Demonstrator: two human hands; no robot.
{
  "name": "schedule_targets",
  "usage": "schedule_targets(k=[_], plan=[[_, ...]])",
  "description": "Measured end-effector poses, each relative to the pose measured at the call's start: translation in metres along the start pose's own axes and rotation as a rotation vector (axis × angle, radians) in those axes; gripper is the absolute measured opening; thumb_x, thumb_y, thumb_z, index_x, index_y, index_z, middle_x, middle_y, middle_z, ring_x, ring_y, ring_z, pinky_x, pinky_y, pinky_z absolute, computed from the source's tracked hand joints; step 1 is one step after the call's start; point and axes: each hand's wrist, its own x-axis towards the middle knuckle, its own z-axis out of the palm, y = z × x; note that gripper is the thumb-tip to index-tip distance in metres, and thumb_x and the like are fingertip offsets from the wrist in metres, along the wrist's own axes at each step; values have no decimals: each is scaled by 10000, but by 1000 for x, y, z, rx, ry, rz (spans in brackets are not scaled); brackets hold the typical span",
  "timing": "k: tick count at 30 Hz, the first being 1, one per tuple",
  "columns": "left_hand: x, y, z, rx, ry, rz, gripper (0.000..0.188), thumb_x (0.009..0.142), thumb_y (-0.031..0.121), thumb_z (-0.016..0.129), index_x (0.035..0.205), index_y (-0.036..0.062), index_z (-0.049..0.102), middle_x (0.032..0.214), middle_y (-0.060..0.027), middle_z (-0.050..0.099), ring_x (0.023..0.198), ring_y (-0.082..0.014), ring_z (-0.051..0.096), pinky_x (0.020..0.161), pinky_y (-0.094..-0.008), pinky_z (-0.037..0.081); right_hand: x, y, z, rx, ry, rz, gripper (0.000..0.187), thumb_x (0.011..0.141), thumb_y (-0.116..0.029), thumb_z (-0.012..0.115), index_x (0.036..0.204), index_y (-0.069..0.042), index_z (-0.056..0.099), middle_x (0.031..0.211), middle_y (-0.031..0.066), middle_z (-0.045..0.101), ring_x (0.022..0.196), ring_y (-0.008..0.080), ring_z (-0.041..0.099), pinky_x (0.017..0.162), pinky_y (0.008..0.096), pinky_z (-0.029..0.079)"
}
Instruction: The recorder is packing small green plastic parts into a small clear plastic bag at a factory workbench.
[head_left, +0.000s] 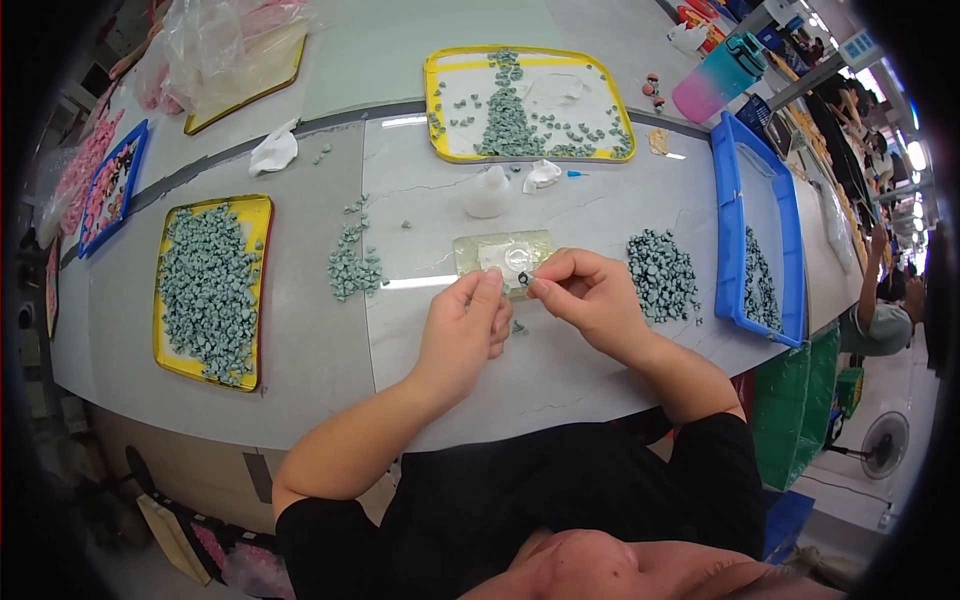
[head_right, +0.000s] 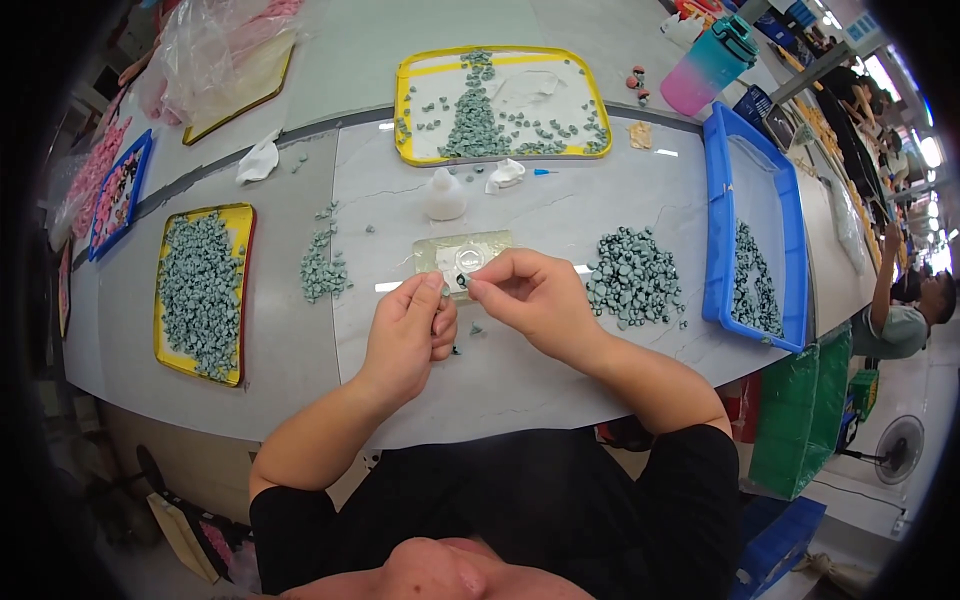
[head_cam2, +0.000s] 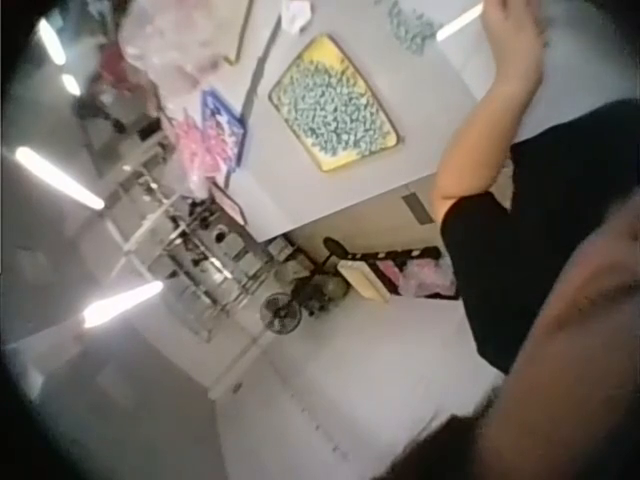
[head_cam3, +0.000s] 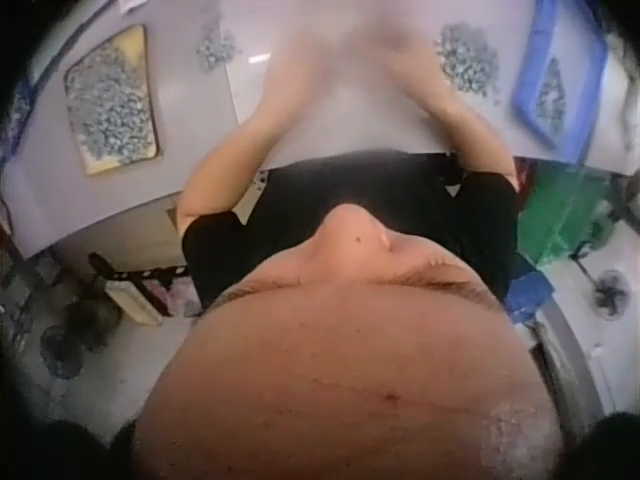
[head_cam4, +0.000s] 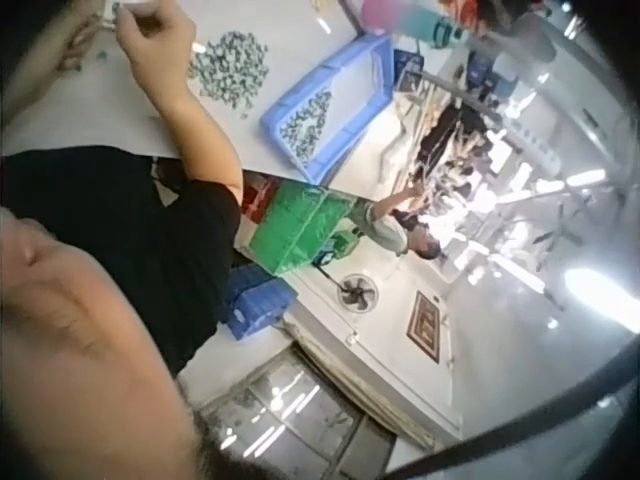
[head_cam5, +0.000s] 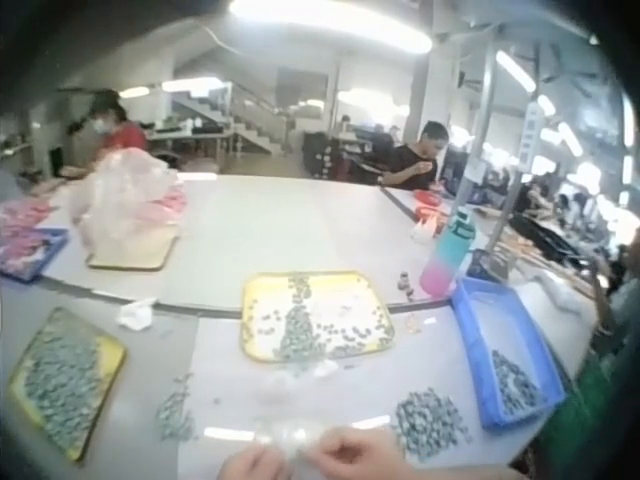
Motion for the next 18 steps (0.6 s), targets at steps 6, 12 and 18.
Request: schedule_targets(k=[6, 12, 18], plan=[[9, 2, -20, -49, 20, -4, 271, 939, 293, 447, 792, 66, 429, 612, 20, 404, 468, -34, 295, 399, -193, 215, 22, 18, 16, -652, 86, -849, 184, 661, 93, 663, 824, 20, 620, 796, 97, 602, 627, 169, 562, 550, 253, 449], [3, 41, -69, -47, -3, -30, 264, 935, 295, 458, 820, 57, 447, 626, 17, 414, 469, -36, 298, 400, -192, 219, 53, 13, 67, -842, 84, -1100, 269, 605, 66, 703, 858, 28, 617, 799, 102, 596, 638, 204, 569, 538, 295, 456], [-6, 47, -72, -56, 0, 0, 256, 941, 296, 445, 830, 66, 443, 642, 20, 419, 488, -38, 322, 414, -188, 239, 58, 10, 78, -904, 26, -1184, 291, 590, 32, 710, 862, 47, 608, 846, 129, 601, 675, 241, 572, 549, 303, 466]])
